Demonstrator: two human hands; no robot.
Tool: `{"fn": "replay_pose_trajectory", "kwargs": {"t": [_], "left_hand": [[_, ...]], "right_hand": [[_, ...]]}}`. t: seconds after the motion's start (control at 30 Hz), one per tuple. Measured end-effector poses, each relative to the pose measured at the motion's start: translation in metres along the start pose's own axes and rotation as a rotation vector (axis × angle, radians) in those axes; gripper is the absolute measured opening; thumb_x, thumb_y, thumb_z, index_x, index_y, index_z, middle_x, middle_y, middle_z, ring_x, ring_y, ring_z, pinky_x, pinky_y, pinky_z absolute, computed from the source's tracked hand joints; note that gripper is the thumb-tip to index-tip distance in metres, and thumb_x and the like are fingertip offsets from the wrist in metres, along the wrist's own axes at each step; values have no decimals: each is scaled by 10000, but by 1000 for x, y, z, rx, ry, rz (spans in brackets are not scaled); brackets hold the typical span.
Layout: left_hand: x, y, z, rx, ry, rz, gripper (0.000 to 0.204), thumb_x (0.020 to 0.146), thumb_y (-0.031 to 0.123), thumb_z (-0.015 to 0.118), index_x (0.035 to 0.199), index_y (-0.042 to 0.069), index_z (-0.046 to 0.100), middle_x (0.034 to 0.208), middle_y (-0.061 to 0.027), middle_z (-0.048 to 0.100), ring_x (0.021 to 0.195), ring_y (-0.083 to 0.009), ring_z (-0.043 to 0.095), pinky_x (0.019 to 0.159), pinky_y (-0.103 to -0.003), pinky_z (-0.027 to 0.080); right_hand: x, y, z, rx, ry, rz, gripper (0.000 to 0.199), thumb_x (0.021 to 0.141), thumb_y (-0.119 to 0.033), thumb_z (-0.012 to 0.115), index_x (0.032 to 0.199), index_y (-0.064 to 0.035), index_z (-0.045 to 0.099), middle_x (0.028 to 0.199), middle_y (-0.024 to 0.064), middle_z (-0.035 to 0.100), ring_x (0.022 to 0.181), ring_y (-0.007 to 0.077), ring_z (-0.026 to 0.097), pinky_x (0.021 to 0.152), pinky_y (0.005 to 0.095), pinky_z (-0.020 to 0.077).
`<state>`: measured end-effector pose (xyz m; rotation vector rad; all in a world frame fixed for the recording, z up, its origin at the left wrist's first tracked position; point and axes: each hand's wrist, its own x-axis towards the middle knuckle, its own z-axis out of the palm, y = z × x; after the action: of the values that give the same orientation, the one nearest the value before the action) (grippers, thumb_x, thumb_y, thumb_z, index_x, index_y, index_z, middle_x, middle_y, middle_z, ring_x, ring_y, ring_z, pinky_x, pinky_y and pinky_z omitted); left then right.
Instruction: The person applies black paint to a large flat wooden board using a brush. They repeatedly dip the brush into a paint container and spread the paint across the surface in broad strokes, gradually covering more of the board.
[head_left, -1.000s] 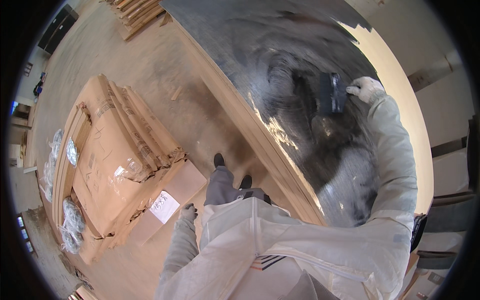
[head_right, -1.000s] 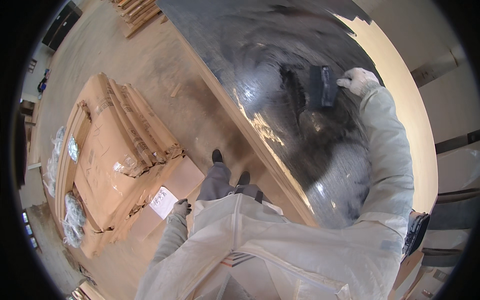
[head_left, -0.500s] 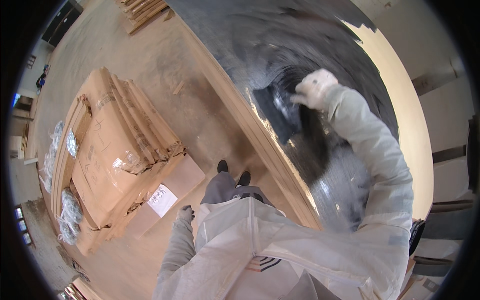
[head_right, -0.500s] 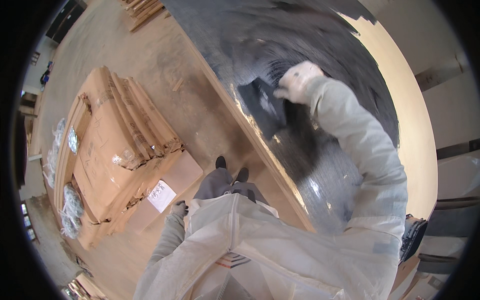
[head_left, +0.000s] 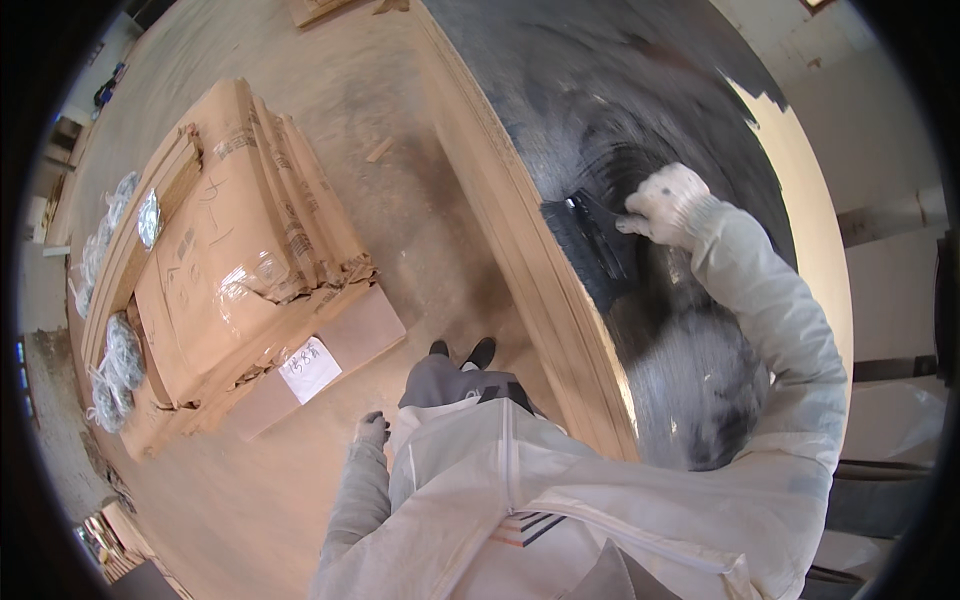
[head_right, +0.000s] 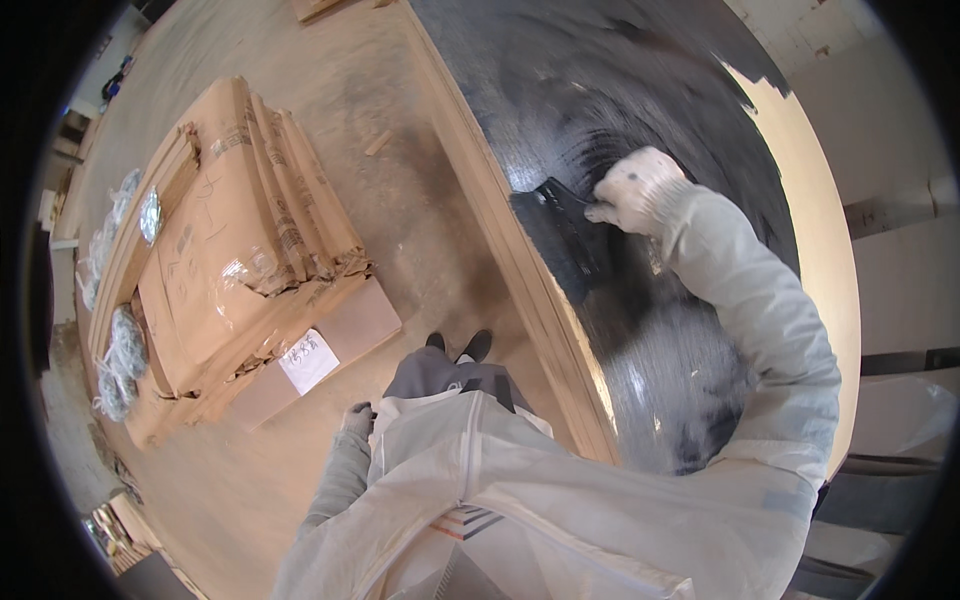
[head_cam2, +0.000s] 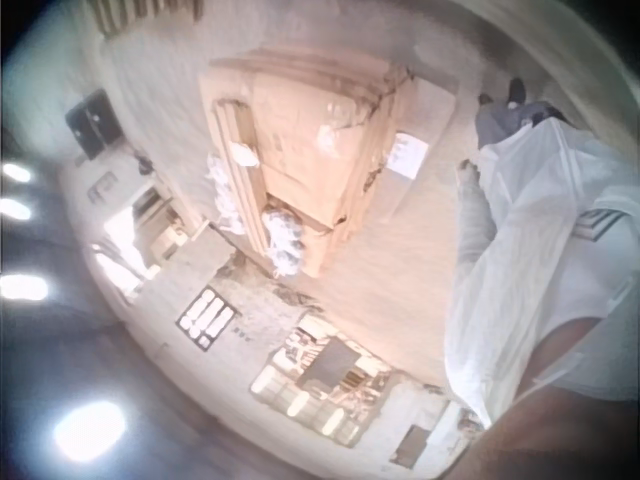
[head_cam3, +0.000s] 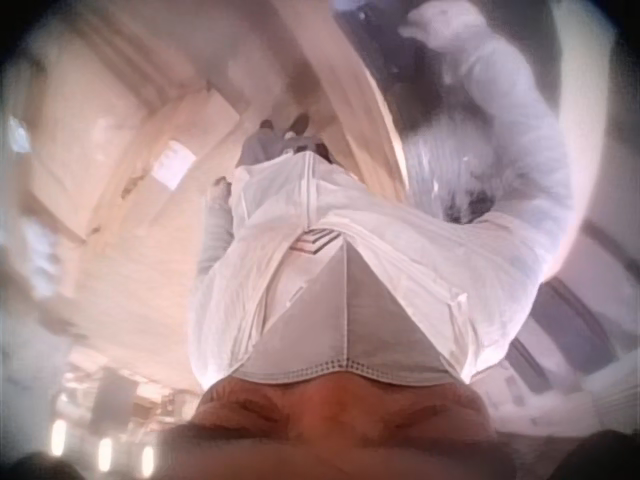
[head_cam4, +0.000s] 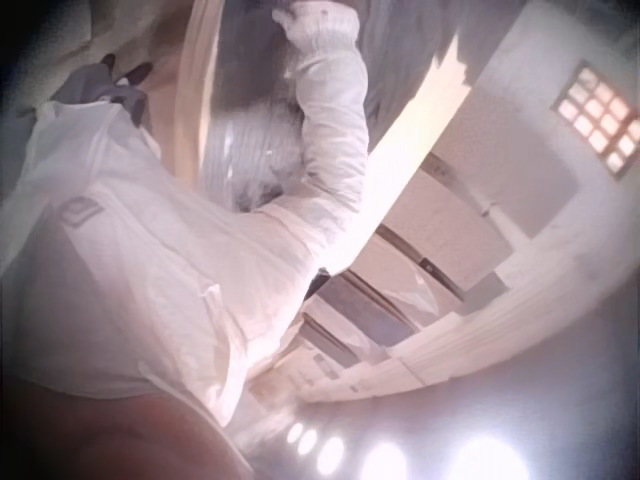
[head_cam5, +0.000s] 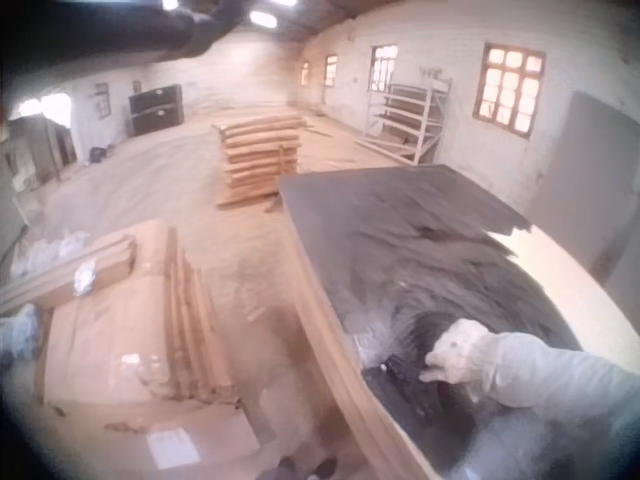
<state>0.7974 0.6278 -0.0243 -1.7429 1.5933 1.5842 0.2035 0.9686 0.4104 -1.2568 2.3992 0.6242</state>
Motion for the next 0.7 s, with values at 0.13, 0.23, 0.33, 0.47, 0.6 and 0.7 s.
{"fn": "replay_pose_trajectory", "kwargs": {"t": [0.13,0.23,0.33,0.47,0.6,0.7], "left_hand": [[-1,-42,-7,15,38,-181,314,1014,127,597,1285,5,699,896,-168,737,655,-254,685,525,-397,571],[3,-71,-25,13,33,-165,315,1012,125,589,1281,-1,695,901,-161,734,653,-253,683,523,-402,570],[-1,-55,-23,-98,52,-32,342,1013,114,573,1316,-8,675,959,-167,740,655,-222,679,556,-360,577],[-26,-39,-8,-224,42,85,369,1023,127,585,1362,-2,651,999,-169,742,665,-204,679,583,-333,584],[-33,-106,10,-216,6,0,382,1039,180,589,1392,42,636,996,-179,759,642,-230,698,557,-343,579],[-50,-159,12,-76,-7,-103,355,1044,152,588,1374,33,642,985,-168,748,660,-226,689,558,-347,575]], "right_hand": [[24,11,-1,71,92,133,452,947,-565,679,1057,-148,816,1036,129,779,1058,361,723,947,483,560],[64,18,-14,68,239,127,462,940,-560,698,1119,-150,814,1080,124,784,1087,349,725,945,466,573],[53,7,-18,9,191,118,451,940,-551,700,1080,-138,814,1081,124,781,1060,364,727,930,469,576],[-17,-10,19,-17,181,16,442,945,-551,690,948,-122,796,964,149,760,983,380,721,889,492,571],[-95,-46,41,-91,-43,0,442,983,-541,634,991,-128,792,940,142,768,979,366,731,907,490,561],[-114,-48,54,-91,-8,62,446,966,-551,648,1009,-134,800,959,146,769,987,362,733,916,496,562]]}}
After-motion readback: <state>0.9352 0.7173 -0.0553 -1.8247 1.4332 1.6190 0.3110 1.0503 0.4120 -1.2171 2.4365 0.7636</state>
